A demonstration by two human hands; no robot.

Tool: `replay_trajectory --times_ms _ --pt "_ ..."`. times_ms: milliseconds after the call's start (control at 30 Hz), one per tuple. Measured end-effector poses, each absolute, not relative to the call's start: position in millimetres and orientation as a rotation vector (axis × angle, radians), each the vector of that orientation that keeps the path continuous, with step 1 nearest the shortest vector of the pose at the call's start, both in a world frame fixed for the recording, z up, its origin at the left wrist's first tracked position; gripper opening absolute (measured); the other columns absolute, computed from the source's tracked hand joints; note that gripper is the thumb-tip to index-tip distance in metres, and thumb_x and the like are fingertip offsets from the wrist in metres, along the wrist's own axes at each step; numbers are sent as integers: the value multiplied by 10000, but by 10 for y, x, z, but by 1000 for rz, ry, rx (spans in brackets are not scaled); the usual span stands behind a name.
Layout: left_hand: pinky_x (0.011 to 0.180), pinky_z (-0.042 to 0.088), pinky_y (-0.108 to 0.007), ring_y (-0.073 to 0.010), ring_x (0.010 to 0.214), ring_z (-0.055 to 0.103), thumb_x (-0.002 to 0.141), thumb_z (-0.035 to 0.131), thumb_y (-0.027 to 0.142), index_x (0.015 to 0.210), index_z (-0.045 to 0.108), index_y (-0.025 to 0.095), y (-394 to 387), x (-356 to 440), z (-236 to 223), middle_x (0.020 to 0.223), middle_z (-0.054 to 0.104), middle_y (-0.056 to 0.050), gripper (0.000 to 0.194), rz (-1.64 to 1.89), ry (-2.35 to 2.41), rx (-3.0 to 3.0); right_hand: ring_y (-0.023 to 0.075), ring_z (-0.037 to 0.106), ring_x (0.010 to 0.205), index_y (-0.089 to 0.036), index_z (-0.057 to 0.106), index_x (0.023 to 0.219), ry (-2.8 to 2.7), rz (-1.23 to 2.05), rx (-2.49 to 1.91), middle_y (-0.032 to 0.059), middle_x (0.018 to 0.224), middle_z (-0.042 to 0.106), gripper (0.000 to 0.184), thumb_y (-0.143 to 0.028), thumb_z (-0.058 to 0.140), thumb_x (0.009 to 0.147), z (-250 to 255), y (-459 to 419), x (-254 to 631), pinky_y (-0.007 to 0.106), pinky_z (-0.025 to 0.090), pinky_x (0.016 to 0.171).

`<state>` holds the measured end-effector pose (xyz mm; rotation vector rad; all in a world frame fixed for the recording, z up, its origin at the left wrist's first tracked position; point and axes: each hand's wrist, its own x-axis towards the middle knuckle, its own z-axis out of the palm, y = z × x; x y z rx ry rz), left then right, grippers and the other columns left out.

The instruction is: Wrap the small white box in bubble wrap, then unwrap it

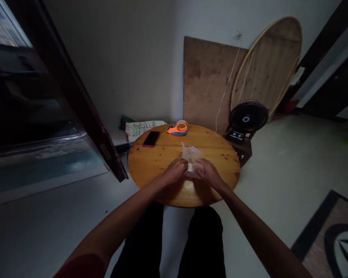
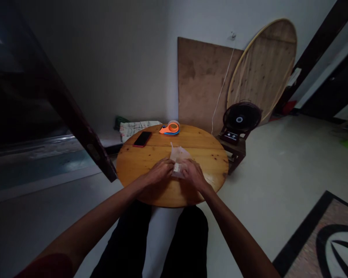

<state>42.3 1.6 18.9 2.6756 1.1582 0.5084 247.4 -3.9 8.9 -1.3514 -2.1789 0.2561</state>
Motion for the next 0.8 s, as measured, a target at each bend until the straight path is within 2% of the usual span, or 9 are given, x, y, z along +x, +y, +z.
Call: replay_trajectory --times_ms 67,133,233,333,567,800 --pt "941 411 -314 -209 1000 533 892 450 162 909 683 134 25 430 186 1009 657 -94 235 489 1164 2723 265 553 1144 -171 588 1196 -2081 162 -1462 123 1206 625 382 -230 535 822 38 -53 2543 438 422 992" --pt "930 416 -306 -202 985 534 903 440 163 903 672 136 32 430 184 997 658 -89 234 491 1162 2757 283 544 1148 -156 560 1228 -1990 111 -1543 147 1237 595 423 -299 555 830 6 -71 2600 450 432 971" --pt "923 420 -305 -199 974 536 909 438 168 882 668 143 26 419 185 992 658 -84 233 513 1135 2771 263 603 1041 -138 490 1300 -1868 220 -1679 166 1240 582 551 -404 576 826 -31 -98 2641 394 485 872" --pt "932 420 -306 -200 998 536 900 455 163 863 676 152 8 410 196 1006 655 -80 225 517 1136 2764 220 652 872 -132 449 1326 -1781 453 -1780 125 1073 657 609 -454 571 823 -72 -100 2637 315 500 734" --pt "923 443 -317 -210 1025 531 889 472 168 879 695 154 20 407 198 996 647 -91 224 475 1146 2794 168 592 655 -133 482 1275 -1664 541 -1741 8 747 629 566 -341 573 756 -172 -4 2560 243 432 562" --pt "901 433 -320 -215 974 531 908 474 203 874 699 147 42 419 184 961 640 -95 234 452 1148 2859 145 535 589 -130 528 1206 -1596 528 -1661 -22 683 578 535 -320 558 706 -141 18 2445 237 420 540"
